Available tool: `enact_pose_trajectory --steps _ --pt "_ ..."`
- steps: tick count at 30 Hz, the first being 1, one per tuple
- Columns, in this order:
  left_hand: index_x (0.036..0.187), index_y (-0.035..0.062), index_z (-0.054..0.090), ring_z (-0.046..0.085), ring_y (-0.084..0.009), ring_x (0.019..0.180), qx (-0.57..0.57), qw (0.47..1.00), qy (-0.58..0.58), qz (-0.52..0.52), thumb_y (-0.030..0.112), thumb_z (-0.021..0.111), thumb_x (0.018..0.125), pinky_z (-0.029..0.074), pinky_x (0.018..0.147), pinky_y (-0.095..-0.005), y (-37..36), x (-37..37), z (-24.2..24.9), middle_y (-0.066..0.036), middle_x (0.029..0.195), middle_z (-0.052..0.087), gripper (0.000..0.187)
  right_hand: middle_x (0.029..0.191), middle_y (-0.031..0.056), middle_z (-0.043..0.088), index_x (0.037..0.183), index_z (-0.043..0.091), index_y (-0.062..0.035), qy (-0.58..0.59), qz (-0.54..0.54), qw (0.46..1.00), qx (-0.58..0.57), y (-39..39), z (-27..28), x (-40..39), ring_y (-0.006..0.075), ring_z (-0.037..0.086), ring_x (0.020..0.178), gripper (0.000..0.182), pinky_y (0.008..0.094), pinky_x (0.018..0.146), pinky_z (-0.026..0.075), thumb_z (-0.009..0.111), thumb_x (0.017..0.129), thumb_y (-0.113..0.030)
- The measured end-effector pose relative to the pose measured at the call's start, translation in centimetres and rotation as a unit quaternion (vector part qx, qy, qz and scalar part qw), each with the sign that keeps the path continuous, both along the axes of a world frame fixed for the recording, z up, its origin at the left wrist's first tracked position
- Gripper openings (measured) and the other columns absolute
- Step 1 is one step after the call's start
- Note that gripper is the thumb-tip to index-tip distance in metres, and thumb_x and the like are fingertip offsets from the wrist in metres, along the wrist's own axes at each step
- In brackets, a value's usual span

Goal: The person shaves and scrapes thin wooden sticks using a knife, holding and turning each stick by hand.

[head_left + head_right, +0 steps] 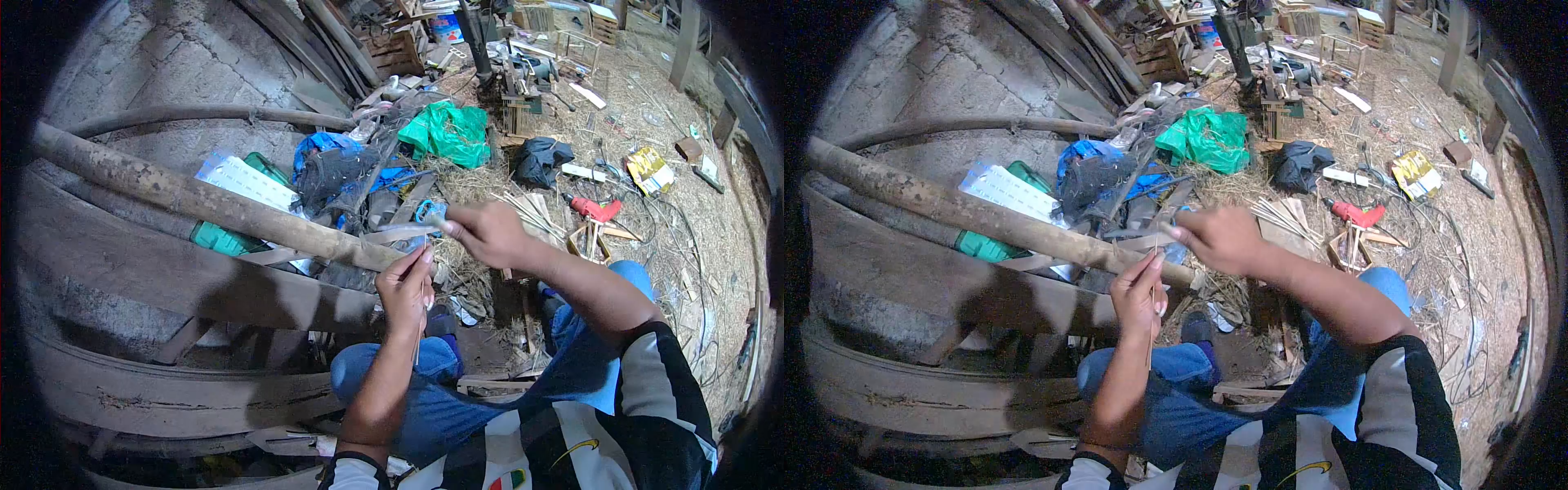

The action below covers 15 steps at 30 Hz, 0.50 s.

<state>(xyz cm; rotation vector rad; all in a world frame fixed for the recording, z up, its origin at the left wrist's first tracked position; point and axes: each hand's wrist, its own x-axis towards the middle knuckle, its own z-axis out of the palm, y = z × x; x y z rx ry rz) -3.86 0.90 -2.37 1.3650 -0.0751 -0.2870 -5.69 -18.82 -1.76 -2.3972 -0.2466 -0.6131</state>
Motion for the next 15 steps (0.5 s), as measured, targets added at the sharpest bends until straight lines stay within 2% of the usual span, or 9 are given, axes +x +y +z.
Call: enact_pose_trajectory --steps 4,6,7,9,13,15 --pt "0.11 -0.0031 0.071 0.035 -0.006 0.035 -0.029 0.999 0.01 -0.029 0.008 0.07 0.091 0.03 0.034 -0.0231 0.2 -0.2 -0.1 0.0 0.053 0.052 0.022 0.073 0.0157 0.066 0.09 0.059 -0.0117 0.034 -0.006 0.999 -0.037 -0.2 -0.1 0.1 0.0387 0.066 0.069 0.033 0.0524 0.058 0.049 0.048 0.099 -0.041" --pt "0.11 -0.0034 0.071 0.035 -0.006 0.035 -0.043 0.998 0.021 -0.036 0.008 0.07 0.091 0.03 0.034 -0.0231 0.1 -0.3 0.0 0.0 0.053 0.051 0.022 0.072 0.0151 0.066 0.091 0.06 -0.0122 0.114 -0.095 0.988 -0.038 -1.3 0.1 1.0 0.0386 0.066 0.069 0.03 0.0523 0.057 0.049 0.05 0.099 -0.04" --pt "0.11 -0.0033 0.071 0.035 -0.0061 0.035 -0.037 0.999 0.022 -0.028 0.008 0.07 0.091 0.03 0.034 -0.0232 -0.1 -0.4 0.4 0.0 0.054 0.051 0.022 0.072 0.0151 0.066 0.091 0.06 -0.0122 0.113 -0.095 0.988 -0.039 -1.3 0.2 0.9 0.0386 0.066 0.069 0.03 0.0523 0.057 0.049 0.05 0.099 -0.04" --pt "0.11 -0.0033 0.071 0.035 -0.0061 0.035 -0.031 0.999 0.023 -0.018 0.009 0.07 0.091 0.03 0.034 -0.0232 -0.2 -0.3 0.5 0.0 0.054 0.051 0.022 0.072 0.0148 0.066 0.092 0.061 -0.0135 0.007 -0.052 0.999 -0.004 -1.0 0.6 0.4 0.0392 0.065 0.066 0.029 0.0528 0.056 0.049 0.05 0.099 -0.04" --pt "0.11 -0.0031 0.071 0.036 -0.0061 0.036 -0.021 1.0 0.011 -0.014 0.01 0.071 0.09 0.031 0.034 -0.0232 -0.2 -0.2 0.1 0.0 0.057 0.053 0.023 0.071 0.0154 0.066 0.093 0.062 -0.015 0.033 -0.018 0.998 -0.044 0.2 0.7 -0.6 0.0399 0.066 0.066 0.031 0.0535 0.057 0.05 0.048 0.099 -0.042" --pt "0.109 -0.003 0.071 0.037 -0.006 0.036 -0.019 1.0 0.005 -0.012 0.01 0.071 0.09 0.031 0.035 -0.0231 -0.2 -0.3 0.1 0.0 0.057 0.053 0.024 0.071 0.0159 0.066 0.093 0.062 -0.0143 0.054 -0.059 0.995 -0.054 -0.7 -0.1 0.5 0.0401 0.065 0.066 0.032 0.0536 0.057 0.05 0.049 0.099 -0.043"
